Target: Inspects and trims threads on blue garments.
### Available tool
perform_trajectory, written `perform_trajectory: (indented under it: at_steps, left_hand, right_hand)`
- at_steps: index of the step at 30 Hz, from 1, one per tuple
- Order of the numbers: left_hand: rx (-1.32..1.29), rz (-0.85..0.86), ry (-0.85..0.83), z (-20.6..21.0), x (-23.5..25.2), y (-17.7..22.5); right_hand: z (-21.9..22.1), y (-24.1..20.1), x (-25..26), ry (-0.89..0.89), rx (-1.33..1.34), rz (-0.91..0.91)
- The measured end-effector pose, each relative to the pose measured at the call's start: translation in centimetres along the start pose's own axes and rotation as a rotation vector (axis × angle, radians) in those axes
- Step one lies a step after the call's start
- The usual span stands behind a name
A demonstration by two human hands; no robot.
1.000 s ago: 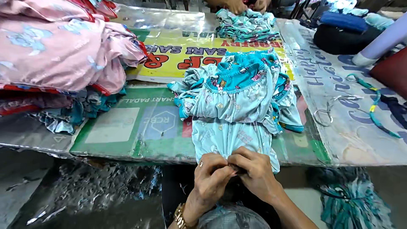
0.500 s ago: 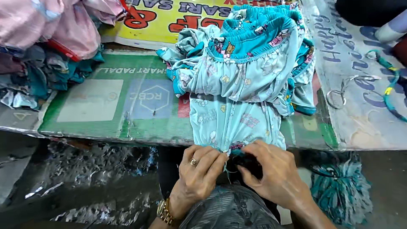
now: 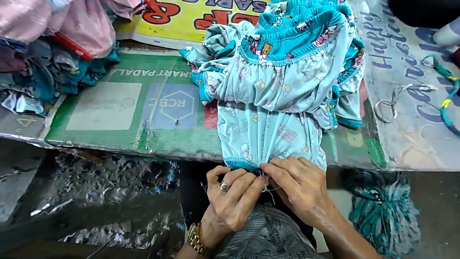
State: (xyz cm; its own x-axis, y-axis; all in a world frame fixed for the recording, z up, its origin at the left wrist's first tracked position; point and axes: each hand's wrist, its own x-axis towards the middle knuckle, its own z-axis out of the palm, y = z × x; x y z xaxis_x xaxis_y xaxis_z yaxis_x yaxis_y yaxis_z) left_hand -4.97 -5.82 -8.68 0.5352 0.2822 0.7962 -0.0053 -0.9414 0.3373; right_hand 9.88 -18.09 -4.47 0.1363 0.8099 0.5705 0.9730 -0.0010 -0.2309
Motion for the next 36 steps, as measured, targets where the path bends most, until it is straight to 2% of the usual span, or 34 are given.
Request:
perform_trajectory:
  at_steps: [8,11,13,14,16,18,21,25,31,36]
  left_hand:
    - [-0.071,-0.027,-0.008,0.3,-0.3,0.3]
    - [-0.106,-0.011,-0.158,-1.4,-0.1,0.5]
    - [-0.189,-0.043,-0.254,-2.9,0.8,-0.1]
    - [-0.212,-0.075,-0.232,-3.3,1.3,-0.2]
    - [-0.159,-0.096,-0.154,-2.6,2.7,0.0]
    - [-0.024,-0.058,-0.195,-0.7,3.9,0.0]
    - [0.097,-0.017,-0.280,2.0,4.2,-0.7]
    - [0.062,0.017,-0.172,1.8,2.6,-0.3]
    - [0.055,0.030,-0.062,1.4,0.7,0.2]
    - [-0.012,0.018,-0.057,0.9,1.4,0.8]
  right_hand:
    - [0.7,-0.2,-0.3,0.011,0.003,0.004]
    - [-1.0,-0.7,-1.0,-0.211,0.036,-0.002]
    - [-2.8,0.0,-1.8,-0.339,0.157,-0.019]
    - [-3.7,0.6,-2.1,-0.333,0.272,0.013]
    - [-4.7,1.7,-2.0,-0.207,0.467,0.148]
    - [-4.1,2.6,-1.7,-0.068,0.434,0.285]
    - [-2.2,3.4,-2.3,-0.003,0.330,0.397]
    - [-1.5,3.0,-3.5,0.033,0.336,0.378]
    - [-1.2,3.0,-3.6,-0.003,0.122,0.261]
    - [-2.3,3.6,-4.1,0.006,0.365,0.299]
